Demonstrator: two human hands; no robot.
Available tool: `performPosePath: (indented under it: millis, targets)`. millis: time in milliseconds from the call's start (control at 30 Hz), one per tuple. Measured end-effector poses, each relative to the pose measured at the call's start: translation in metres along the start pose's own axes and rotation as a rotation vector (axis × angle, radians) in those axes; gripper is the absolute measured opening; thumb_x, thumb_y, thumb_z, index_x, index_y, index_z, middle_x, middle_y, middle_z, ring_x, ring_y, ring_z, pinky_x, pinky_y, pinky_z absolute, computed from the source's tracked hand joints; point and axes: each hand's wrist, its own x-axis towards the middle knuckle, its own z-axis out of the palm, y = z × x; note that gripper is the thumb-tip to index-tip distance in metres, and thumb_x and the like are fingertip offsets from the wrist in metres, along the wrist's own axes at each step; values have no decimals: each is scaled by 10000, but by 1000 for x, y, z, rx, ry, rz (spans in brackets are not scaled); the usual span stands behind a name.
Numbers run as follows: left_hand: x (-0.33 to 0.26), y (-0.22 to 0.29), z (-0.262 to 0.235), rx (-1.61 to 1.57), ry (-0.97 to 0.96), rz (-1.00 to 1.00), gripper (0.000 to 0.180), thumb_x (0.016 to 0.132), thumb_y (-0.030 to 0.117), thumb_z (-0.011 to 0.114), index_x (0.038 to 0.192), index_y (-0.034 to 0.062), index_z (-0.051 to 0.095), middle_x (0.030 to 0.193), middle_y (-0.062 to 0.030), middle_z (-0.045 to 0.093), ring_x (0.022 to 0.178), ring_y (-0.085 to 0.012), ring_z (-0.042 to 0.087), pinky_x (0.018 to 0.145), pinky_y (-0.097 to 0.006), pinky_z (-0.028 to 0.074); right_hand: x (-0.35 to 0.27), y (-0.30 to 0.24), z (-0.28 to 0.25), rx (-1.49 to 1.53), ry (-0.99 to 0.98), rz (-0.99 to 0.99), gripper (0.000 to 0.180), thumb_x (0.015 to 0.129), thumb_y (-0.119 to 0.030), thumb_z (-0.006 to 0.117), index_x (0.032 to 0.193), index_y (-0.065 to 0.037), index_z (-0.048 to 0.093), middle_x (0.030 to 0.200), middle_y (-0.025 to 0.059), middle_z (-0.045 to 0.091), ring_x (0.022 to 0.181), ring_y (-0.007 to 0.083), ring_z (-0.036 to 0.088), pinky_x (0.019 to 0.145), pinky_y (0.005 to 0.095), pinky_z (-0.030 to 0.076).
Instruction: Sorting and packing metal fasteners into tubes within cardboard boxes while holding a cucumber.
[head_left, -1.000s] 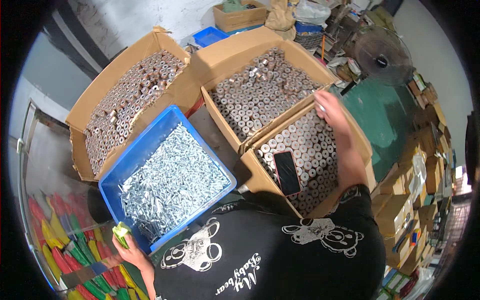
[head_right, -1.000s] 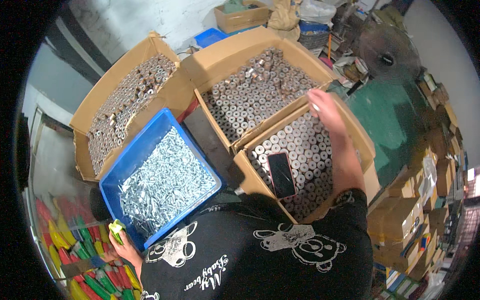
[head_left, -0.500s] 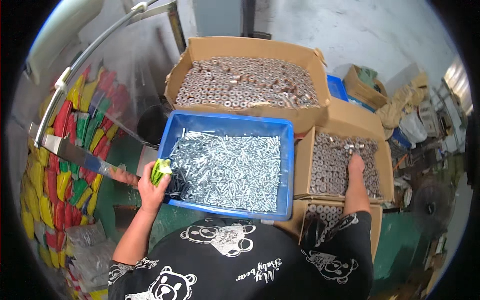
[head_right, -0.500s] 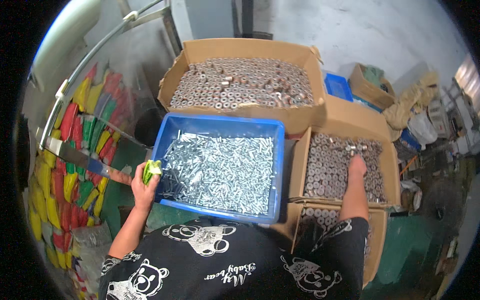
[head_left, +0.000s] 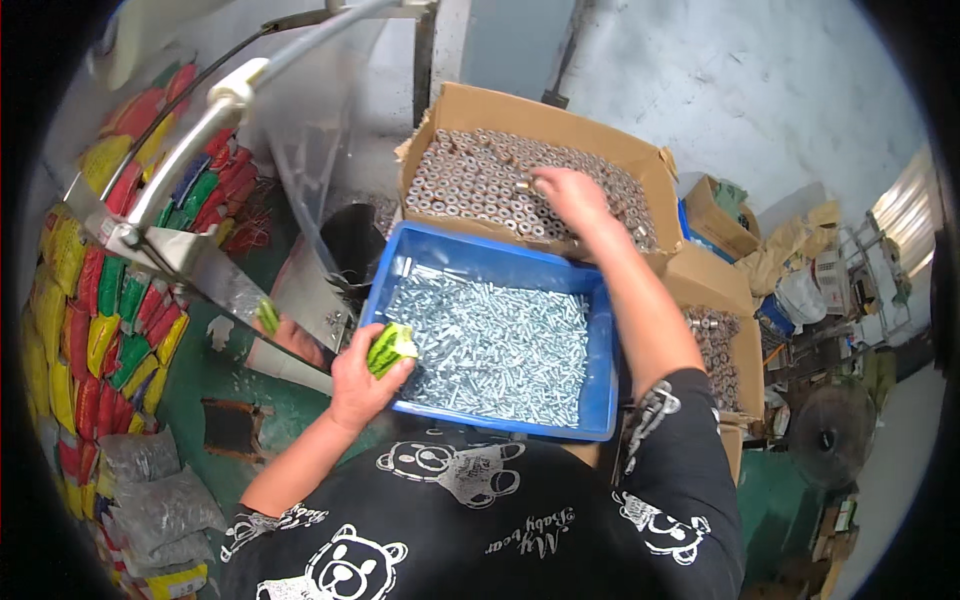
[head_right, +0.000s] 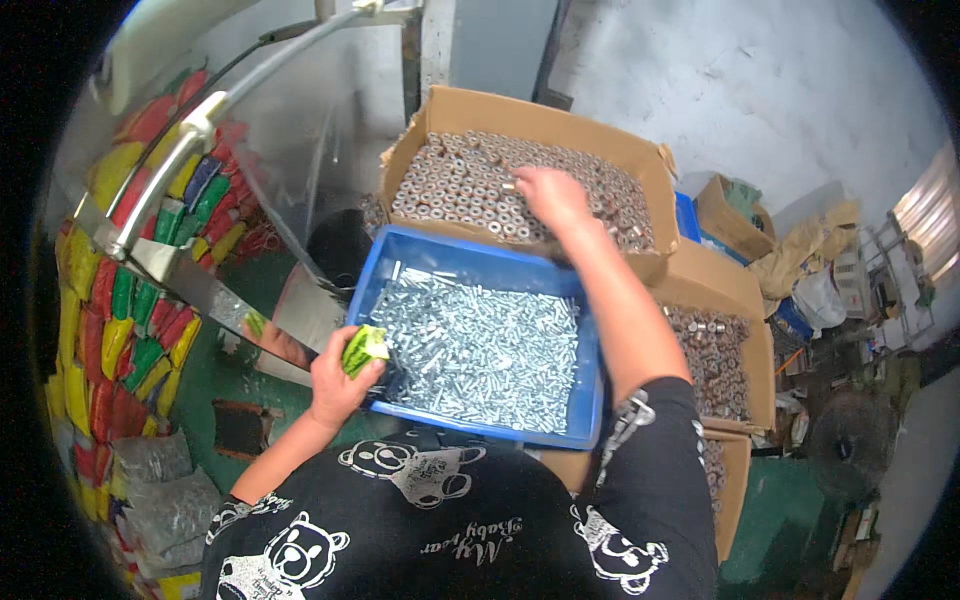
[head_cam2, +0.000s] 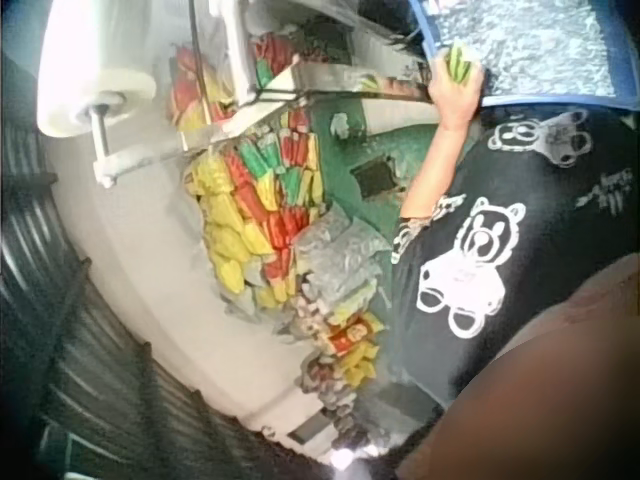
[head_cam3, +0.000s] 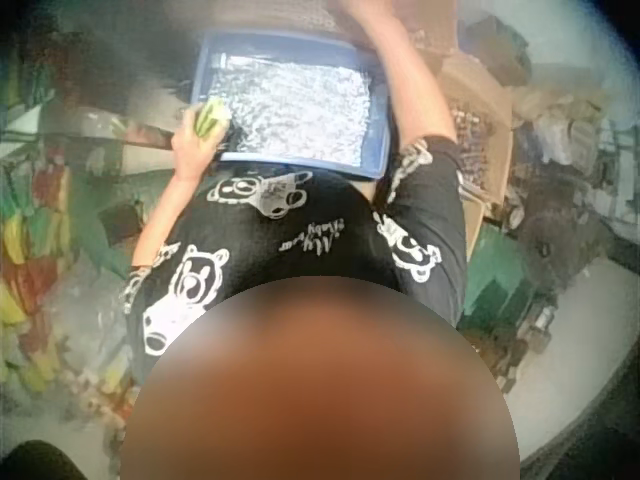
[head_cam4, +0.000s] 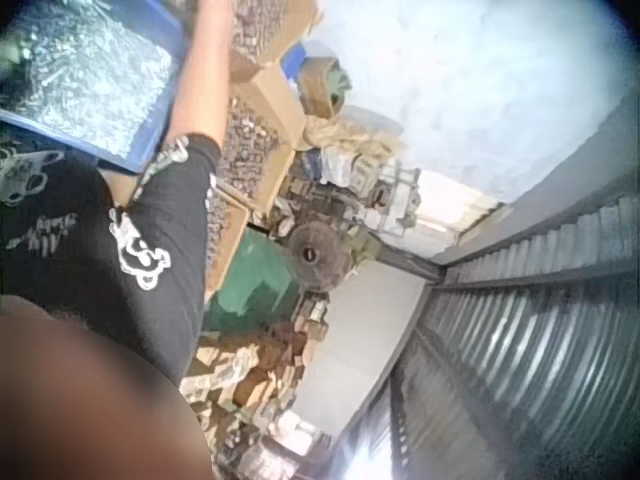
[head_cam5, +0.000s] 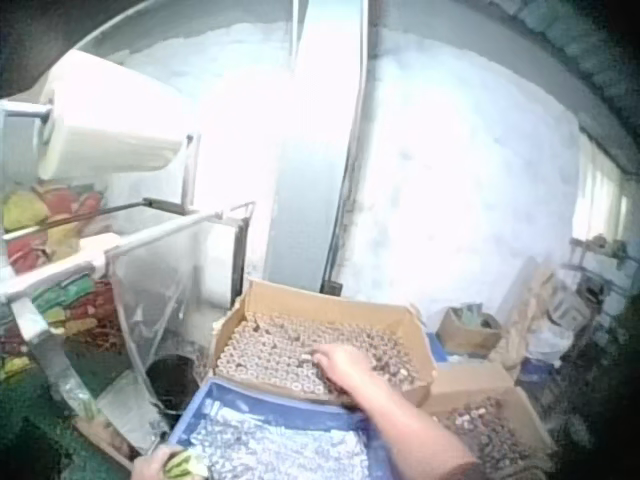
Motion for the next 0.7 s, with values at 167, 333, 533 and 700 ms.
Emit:
performPosePath:
  millis: [167,333,533,700]
  targets:
    - [-2,-14,-6,-54,5,71,504,728,260,763,1090,10,516,885,-177,642,778,-302,663,690,-360,520,39,2,76,-385,-198,84,218,866,-270,520,966,-98,611,941,159,658,901,333,639,728,483,513]
    - [-9,-17,-15,-119,5,79,532,742,279,763,1123,17,501,886,-176,650,786,-310,669,688,-366,531,32,-49,72,-151,64,47,212,848,-223,537,941,-54,627,896,172,671,875,313,657,763,455,507]
    - [-2,-18,-12,-107,-42,153,528,760,334,746,1126,38,507,896,-190,642,788,-344,658,684,-392,528,28,-182,95,635,-490,162,297,830,-272,630,1030,-53,653,813,133,681,760,197,650,713,351,516]
    - [2,-15,-16,-173,-105,103,555,799,345,717,1196,17,509,990,-187,633,912,-316,641,796,-376,504,8,-205,117,971,-415,215,390,912,-205,565,1262,-42,508,965,92,629,839,149,619,682,291,540]
